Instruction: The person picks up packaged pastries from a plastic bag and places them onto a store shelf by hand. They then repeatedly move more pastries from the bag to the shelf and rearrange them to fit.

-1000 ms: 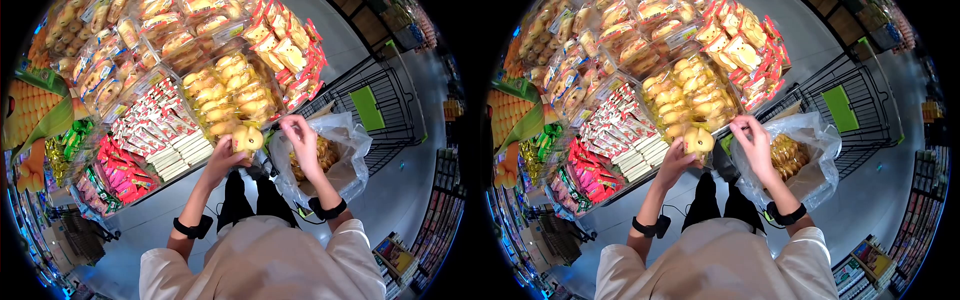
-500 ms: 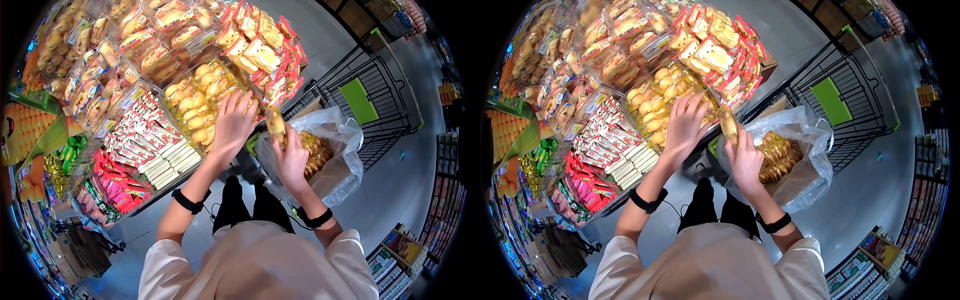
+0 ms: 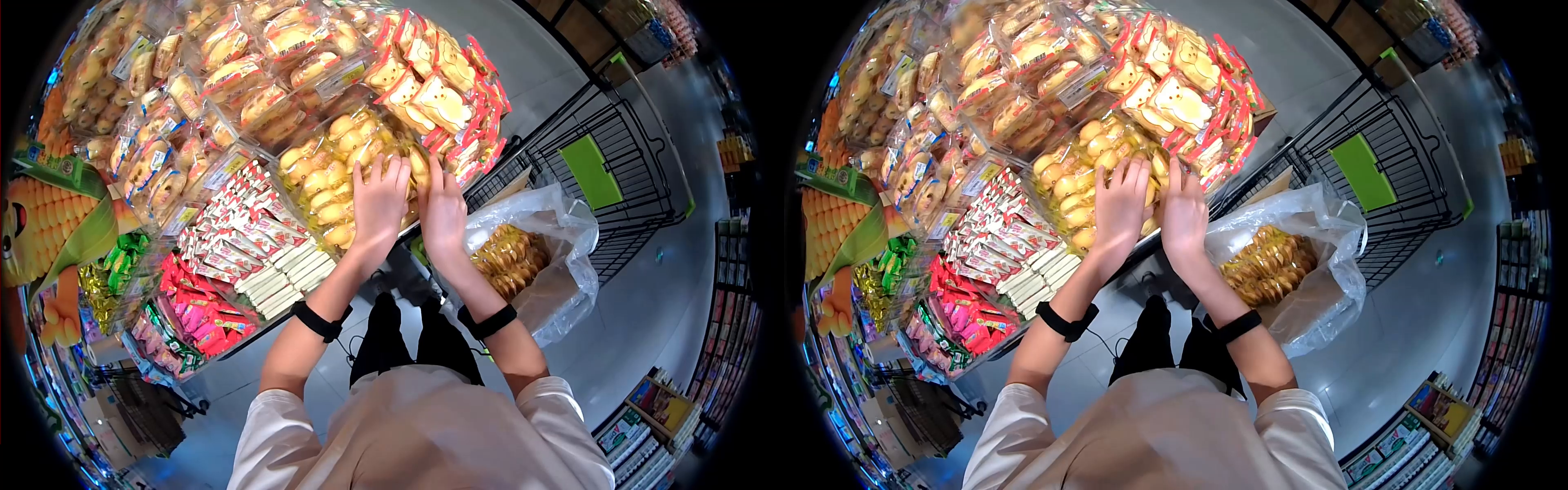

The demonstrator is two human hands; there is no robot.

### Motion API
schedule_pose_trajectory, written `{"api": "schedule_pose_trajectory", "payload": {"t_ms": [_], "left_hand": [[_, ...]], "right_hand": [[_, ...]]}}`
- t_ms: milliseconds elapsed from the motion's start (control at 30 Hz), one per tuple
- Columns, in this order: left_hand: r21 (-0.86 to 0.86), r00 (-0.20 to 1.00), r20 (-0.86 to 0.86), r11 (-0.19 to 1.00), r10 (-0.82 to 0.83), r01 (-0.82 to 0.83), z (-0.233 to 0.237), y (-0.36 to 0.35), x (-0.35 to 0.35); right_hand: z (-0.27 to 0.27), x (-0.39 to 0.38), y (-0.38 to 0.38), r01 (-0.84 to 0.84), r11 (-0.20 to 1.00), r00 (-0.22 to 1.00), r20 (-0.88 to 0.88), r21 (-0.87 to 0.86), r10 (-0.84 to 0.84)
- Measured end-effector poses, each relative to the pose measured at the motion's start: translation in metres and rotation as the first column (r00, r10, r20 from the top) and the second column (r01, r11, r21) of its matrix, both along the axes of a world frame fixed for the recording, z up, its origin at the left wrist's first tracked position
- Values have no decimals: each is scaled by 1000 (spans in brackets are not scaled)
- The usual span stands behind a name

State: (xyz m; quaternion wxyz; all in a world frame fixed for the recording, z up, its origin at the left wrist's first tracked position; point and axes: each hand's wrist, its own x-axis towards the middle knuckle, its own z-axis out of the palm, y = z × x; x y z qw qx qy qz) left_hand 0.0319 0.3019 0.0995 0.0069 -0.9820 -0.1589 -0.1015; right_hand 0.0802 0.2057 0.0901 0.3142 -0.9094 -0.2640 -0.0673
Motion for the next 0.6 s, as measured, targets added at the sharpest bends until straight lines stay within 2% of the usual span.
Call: {"api": "schedule_pose_trajectory", "payload": {"t_ms": [67, 100, 200, 333, 467, 600], "left_hand": [[28, 1000, 3, 1000, -14, 14, -9, 4, 0], [37, 1000, -1, 999, -21, 21, -10, 5, -1], [20, 999, -17, 999, -44, 44, -11, 6, -4], [34, 998, 31, 997, -64, 63, -5, 5, -7], [22, 992, 111, 998, -63, 61, -4, 4, -6], [27, 991, 104, 997, -80, 77, 1, 4, -8]], "right_hand": [[-5, -2, 6, 6, 975, 999, -33, 224, 1], [-8, -8, 3, -1, 942, 991, -123, 335, 44], [-15, -17, 4, -38, 892, 988, -115, 451, 100], [-18, -6, 12, 28, 882, 957, -269, 470, 113], [-25, 7, 27, -111, 896, 985, -70, 430, 156], [-30, -5, 24, -41, 883, 970, -193, 467, 147]]}}
